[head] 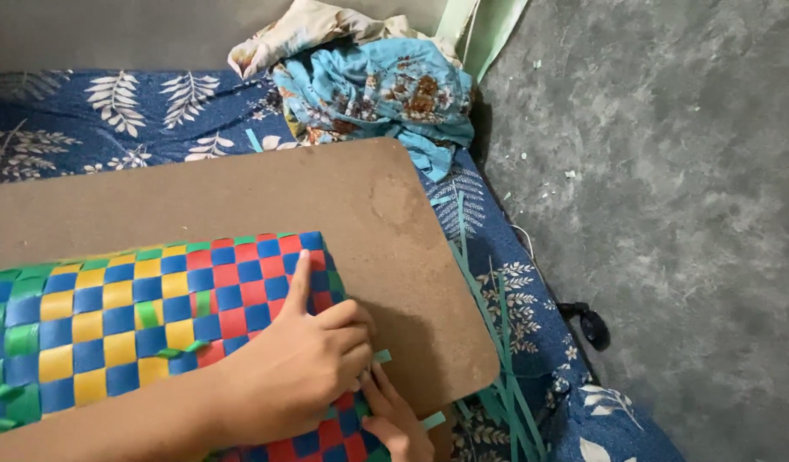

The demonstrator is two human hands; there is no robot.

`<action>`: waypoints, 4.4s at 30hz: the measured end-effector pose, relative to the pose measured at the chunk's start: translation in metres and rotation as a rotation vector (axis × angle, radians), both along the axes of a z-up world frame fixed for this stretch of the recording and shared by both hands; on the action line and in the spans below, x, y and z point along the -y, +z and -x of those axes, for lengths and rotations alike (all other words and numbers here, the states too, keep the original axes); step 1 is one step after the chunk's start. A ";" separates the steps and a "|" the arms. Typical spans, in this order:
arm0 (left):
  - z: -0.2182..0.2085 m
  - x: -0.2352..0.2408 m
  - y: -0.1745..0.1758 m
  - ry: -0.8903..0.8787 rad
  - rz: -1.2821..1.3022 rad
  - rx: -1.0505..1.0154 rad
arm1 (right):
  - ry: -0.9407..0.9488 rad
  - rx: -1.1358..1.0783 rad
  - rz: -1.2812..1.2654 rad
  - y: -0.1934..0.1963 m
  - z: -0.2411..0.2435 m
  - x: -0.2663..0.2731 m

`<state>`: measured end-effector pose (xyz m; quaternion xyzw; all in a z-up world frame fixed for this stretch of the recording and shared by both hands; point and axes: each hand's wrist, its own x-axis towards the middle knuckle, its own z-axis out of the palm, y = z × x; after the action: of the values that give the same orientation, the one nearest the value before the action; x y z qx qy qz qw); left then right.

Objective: Weaving and securing the ends of colorful plastic strips to finish a handmade bag.

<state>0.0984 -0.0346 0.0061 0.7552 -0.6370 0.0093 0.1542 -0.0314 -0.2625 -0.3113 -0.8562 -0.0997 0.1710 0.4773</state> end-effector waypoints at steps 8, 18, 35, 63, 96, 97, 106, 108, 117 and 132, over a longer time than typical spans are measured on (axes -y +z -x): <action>0.003 0.016 -0.013 -0.048 0.007 0.034 | -0.053 -0.016 0.391 0.060 0.022 -0.030; 0.002 0.022 -0.018 -0.109 0.077 -0.194 | -0.528 0.668 0.514 0.145 0.020 -0.083; 0.016 -0.036 -0.008 0.364 0.020 0.306 | -0.212 0.718 0.057 0.207 0.025 -0.099; 0.028 -0.040 -0.008 0.548 0.268 -0.092 | -0.286 0.791 -0.107 0.227 0.035 -0.108; 0.002 -0.071 0.006 0.747 0.238 0.478 | -0.264 0.859 -0.114 0.195 0.024 -0.099; -0.002 -0.078 0.007 0.744 0.181 0.611 | -0.277 0.881 -0.090 0.194 0.024 -0.099; 0.025 -0.049 0.006 0.216 0.189 0.222 | -0.233 0.851 -0.151 0.175 0.024 -0.090; 0.034 -0.046 -0.005 0.181 0.165 0.261 | -0.323 0.726 -0.181 0.166 0.029 -0.100; 0.041 -0.040 -0.007 0.242 0.057 0.353 | -0.370 0.843 -0.146 0.217 0.027 -0.110; 0.021 -0.053 0.002 0.115 0.089 0.370 | -0.266 0.760 -0.196 0.197 0.036 -0.100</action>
<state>0.0778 0.0186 0.0078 0.7682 -0.6093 0.1847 0.0671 -0.0678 -0.1625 -0.1138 -0.8143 -0.1732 -0.2307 0.5037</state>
